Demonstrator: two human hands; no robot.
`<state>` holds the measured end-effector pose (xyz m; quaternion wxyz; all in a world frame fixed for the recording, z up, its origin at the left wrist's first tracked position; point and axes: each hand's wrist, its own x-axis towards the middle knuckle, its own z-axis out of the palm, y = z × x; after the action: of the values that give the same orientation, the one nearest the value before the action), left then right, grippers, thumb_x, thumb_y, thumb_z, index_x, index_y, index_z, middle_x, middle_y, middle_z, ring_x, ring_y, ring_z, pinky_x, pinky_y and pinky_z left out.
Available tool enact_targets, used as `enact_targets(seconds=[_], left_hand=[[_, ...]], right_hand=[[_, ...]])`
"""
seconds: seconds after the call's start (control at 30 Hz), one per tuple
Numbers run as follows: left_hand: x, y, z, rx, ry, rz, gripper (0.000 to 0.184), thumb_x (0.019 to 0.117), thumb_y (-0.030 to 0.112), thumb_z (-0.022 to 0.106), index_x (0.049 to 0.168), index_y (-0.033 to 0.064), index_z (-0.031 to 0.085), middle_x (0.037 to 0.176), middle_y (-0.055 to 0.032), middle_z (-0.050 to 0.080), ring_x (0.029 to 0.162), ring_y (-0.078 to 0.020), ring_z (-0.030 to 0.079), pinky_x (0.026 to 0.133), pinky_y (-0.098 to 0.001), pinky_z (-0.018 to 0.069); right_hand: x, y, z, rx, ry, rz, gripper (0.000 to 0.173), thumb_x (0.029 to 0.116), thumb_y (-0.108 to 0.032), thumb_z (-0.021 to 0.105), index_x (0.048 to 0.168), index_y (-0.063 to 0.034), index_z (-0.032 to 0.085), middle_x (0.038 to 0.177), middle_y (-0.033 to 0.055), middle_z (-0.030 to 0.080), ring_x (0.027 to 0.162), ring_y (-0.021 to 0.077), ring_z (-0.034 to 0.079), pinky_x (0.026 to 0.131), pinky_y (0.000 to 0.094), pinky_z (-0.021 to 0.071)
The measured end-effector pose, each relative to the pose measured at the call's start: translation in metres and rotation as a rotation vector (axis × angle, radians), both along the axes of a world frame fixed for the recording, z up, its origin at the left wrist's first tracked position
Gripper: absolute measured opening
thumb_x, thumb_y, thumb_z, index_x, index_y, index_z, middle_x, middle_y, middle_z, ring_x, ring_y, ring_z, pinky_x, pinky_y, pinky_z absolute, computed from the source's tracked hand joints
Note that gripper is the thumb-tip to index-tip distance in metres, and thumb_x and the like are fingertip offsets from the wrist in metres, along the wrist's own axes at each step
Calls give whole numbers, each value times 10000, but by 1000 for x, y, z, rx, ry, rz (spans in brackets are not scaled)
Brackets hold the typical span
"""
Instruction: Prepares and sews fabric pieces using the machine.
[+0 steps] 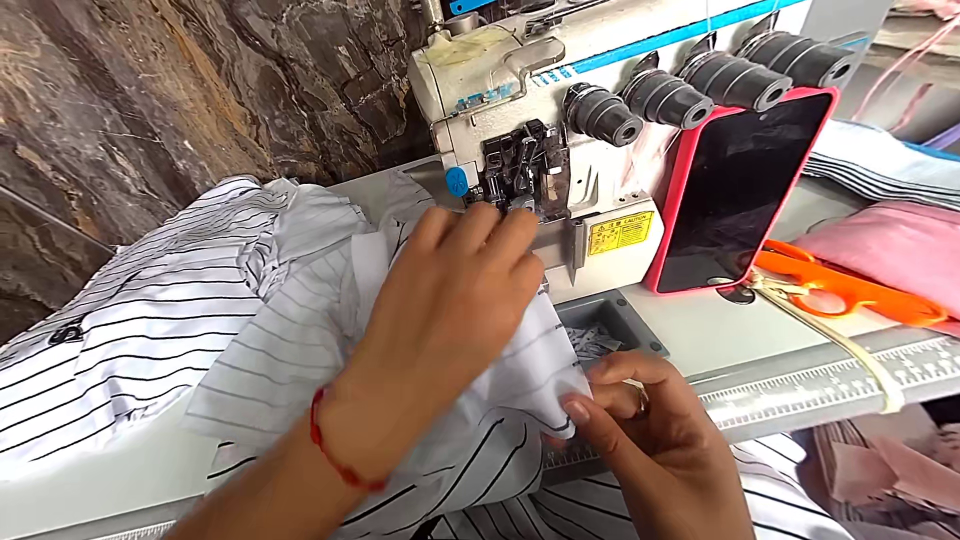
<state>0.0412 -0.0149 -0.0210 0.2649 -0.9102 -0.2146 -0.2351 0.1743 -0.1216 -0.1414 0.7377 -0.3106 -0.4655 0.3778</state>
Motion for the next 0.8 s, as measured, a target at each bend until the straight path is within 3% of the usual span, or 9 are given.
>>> enact_targets(seconds=[0.07,0.13,0.17,0.23,0.3,0.67,0.8], left_hand=[[7,-20,-6,-6,-39,120,154,891,-28,585,876,20,731,989,-115,684,890,-273,643,704,-380,476],[12,-36,-23,-27,-113,251,205,896,24,574,990,-20,751,969,-148,709,875,-287,698,679,-372,552],[13,-41,-32,-52,-142,305,293,940,104,525,1088,-26,743,1068,-171,724,981,-311,715,766,-406,579],[11,-43,-46,-134,-183,335,539,1055,369,394,1275,-29,684,1302,-215,678,1241,-369,647,1010,-525,514],[4,-35,-51,-201,-223,286,674,1061,516,328,1335,-5,656,1386,-216,629,1325,-380,584,1092,-568,443],[-10,-8,-45,-281,-328,82,693,1043,548,389,1302,-62,592,1328,-204,657,1325,-305,591,1125,-463,436],[-22,1,-45,-281,-305,7,613,1071,470,380,1308,-47,609,1339,-174,662,1346,-285,579,1152,-457,422]], right_hand=[[1,-2,3,17,-74,-27,162,984,-83,656,1116,-176,640,910,-134,727,806,-22,699,733,168,601],[2,-3,6,34,-125,-39,144,1002,-87,630,1110,-148,704,971,-126,744,839,-35,698,756,159,599],[2,-4,7,42,-140,-39,154,1009,-83,620,1115,-126,723,998,-115,754,856,-32,704,769,162,603],[3,-2,9,54,-167,-50,153,1019,-83,605,1108,-97,729,1011,-97,758,866,-32,703,780,163,601],[3,1,9,57,-176,-59,160,1025,-83,597,1113,-80,731,997,-78,761,856,-12,711,774,179,610],[-2,20,10,105,-209,-126,172,1031,-95,592,1096,-48,744,952,-29,768,828,34,731,764,206,628],[-2,26,11,130,-250,-150,172,1023,-83,602,1093,-23,747,960,-14,767,820,37,729,754,207,630]])
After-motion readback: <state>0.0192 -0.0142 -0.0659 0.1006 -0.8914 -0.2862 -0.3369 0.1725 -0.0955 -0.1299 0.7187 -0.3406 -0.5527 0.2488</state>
